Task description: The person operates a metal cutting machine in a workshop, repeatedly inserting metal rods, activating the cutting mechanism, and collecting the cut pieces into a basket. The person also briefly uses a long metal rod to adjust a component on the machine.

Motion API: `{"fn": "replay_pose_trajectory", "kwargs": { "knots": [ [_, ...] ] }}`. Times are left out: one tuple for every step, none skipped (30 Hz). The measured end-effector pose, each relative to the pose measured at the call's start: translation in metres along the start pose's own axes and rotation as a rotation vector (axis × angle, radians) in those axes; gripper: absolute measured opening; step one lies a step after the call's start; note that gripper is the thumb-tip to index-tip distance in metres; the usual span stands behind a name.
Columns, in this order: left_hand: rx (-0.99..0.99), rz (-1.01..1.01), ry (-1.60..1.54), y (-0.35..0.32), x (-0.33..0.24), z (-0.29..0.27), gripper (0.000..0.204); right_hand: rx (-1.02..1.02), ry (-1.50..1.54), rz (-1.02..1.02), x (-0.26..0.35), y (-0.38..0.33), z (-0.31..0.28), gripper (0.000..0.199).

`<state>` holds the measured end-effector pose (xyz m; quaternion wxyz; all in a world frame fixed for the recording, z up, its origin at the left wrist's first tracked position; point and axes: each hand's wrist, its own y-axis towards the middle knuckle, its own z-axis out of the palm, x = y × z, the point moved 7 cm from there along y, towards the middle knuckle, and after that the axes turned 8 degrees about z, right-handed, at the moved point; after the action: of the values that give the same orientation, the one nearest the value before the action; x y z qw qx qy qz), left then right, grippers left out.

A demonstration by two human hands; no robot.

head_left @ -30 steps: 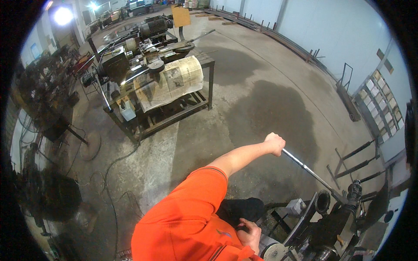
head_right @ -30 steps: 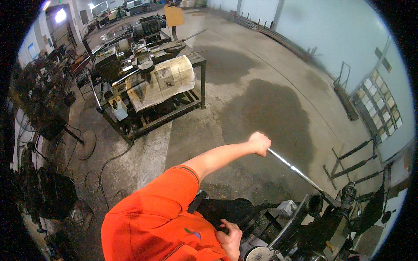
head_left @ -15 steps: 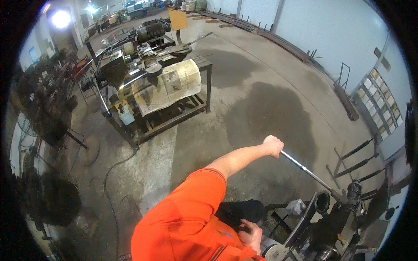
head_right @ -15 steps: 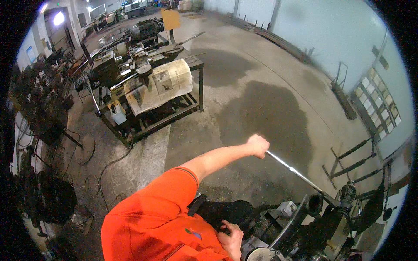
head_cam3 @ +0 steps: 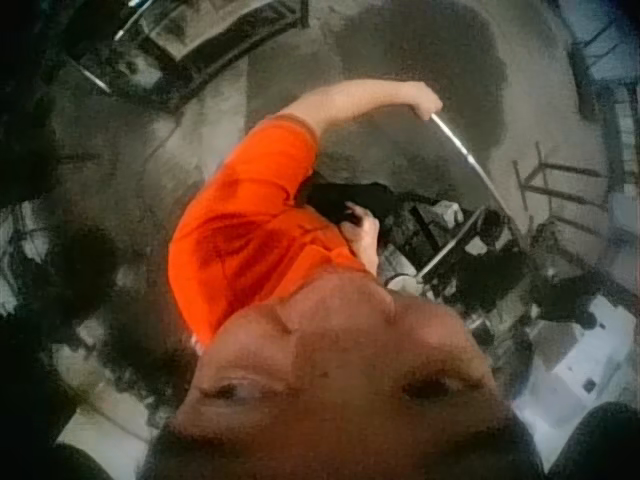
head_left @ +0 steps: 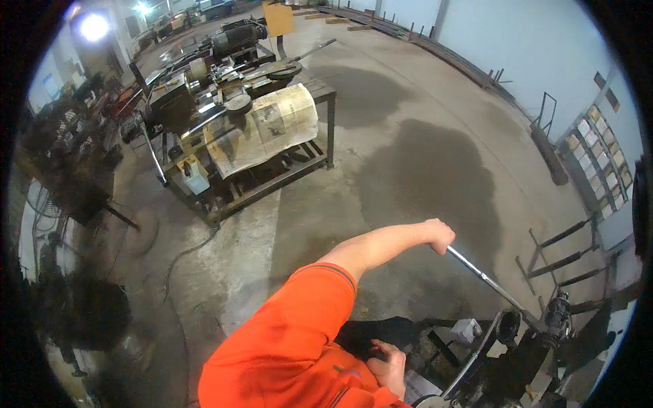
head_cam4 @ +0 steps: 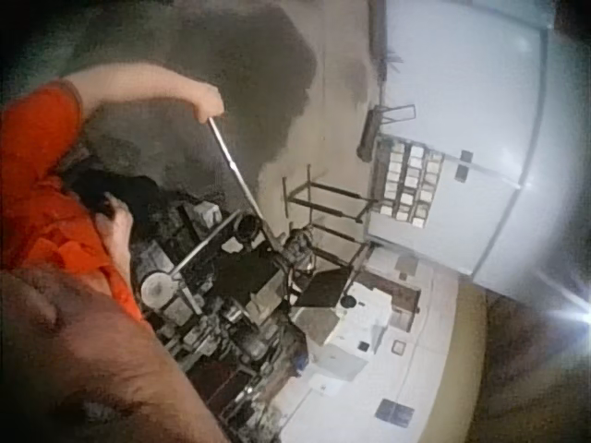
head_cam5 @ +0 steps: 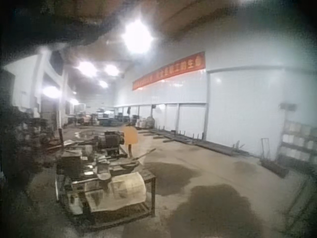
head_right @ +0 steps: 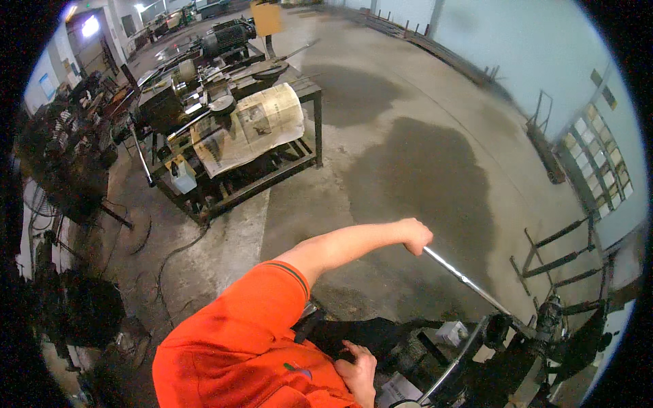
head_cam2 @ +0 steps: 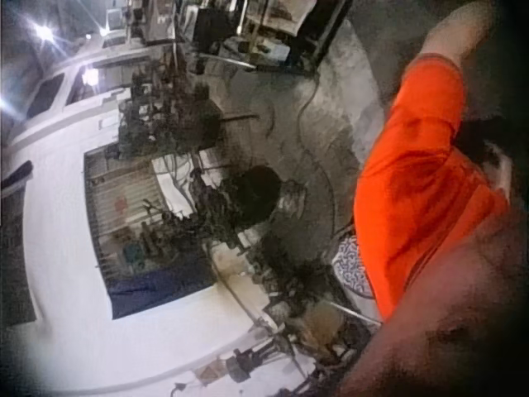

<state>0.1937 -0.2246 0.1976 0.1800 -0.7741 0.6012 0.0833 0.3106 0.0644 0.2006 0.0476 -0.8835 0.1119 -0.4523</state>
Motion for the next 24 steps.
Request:
{"fn": "replay_pose_trajectory", "kwargs": {
  "knots": [
    [0.026,-0.007,-0.032,0.001,0.000,0.002,0.022,0.018,0.000,0.018,0.000,0.003,0.002,0.043],
    [0.052,-0.013,-0.065,0.000,0.002,0.003,0.021,0.036,-0.001,0.036,-0.001,0.006,0.004,0.043],
    [0.084,-0.033,-0.108,-0.002,0.004,0.002,0.021,0.056,-0.009,0.039,0.000,0.010,0.006,0.043],
    [0.092,-0.035,-0.126,-0.004,0.002,-0.002,0.021,0.071,-0.018,0.046,-0.001,0.013,0.007,0.043],
    [0.101,-0.036,-0.144,-0.004,0.001,-0.004,0.020,0.086,-0.027,0.054,-0.002,0.016,0.007,0.043],
    [0.110,-0.037,-0.162,-0.003,0.003,-0.004,0.019,0.084,-0.030,0.048,-0.003,0.019,0.008,0.043],
    [0.094,-0.040,-0.160,-0.001,0.007,-0.004,0.019,0.086,-0.035,0.040,-0.005,0.022,0.010,0.044],
    [0.080,-0.044,-0.157,0.002,0.011,-0.004,0.018,0.087,-0.039,0.033,-0.005,0.024,0.011,0.044],
    [0.065,-0.047,-0.154,0.004,0.015,-0.005,0.018,0.087,-0.032,0.048,-0.007,0.027,0.012,0.044],
    [0.055,-0.046,-0.142,0.008,0.017,-0.004,0.017,0.082,-0.023,0.068,-0.006,0.030,0.012,0.044],
    [0.045,-0.046,-0.130,0.012,0.019,-0.004,0.017,0.078,-0.014,0.088,-0.006,0.033,0.013,0.044],
    [0.034,-0.046,-0.119,0.016,0.021,-0.003,0.016,0.091,-0.014,0.099,-0.008,0.034,0.016,0.044],
    [0.022,-0.046,-0.105,0.018,0.022,-0.004,0.017,0.103,-0.014,0.107,-0.009,0.036,0.018,0.045],
    [0.024,-0.051,-0.108,0.019,0.023,-0.004,0.017,0.115,-0.015,0.115,-0.011,0.037,0.020,0.045],
    [0.025,-0.055,-0.112,0.020,0.024,-0.004,0.017,0.110,-0.016,0.113,-0.011,0.037,0.020,0.045],
    [0.024,-0.060,-0.117,0.021,0.025,-0.004,0.017,0.104,-0.019,0.110,-0.011,0.038,0.021,0.045],
    [0.020,-0.058,-0.118,0.022,0.025,-0.004,0.017,0.099,-0.022,0.108,-0.011,0.037,0.021,0.045],
    [0.015,-0.057,-0.120,0.023,0.026,-0.004,0.017,0.101,-0.019,0.098,-0.012,0.037,0.021,0.045],
    [0.008,-0.058,-0.120,0.024,0.026,-0.006,0.018,0.103,-0.018,0.086,-0.012,0.037,0.019,0.045],
    [0.005,-0.055,-0.111,0.025,0.026,-0.008,0.018,0.106,-0.017,0.074,-0.011,0.036,0.017,0.046],
    [0.001,-0.052,-0.101,0.027,0.025,-0.009,0.019,0.112,-0.016,0.073,-0.012,0.035,0.017,0.046],
    [-0.001,-0.047,-0.088,0.027,0.025,-0.008,0.020,0.114,-0.013,0.069,-0.013,0.034,0.019,0.046],
    [-0.025,-0.054,-0.077,0.026,0.025,-0.008,0.020,0.116,-0.010,0.067,-0.014,0.032,0.020,0.046],
    [-0.049,-0.061,-0.066,0.025,0.025,-0.007,0.020,0.119,-0.012,0.058,-0.013,0.031,0.021,0.045]
  ]
}}
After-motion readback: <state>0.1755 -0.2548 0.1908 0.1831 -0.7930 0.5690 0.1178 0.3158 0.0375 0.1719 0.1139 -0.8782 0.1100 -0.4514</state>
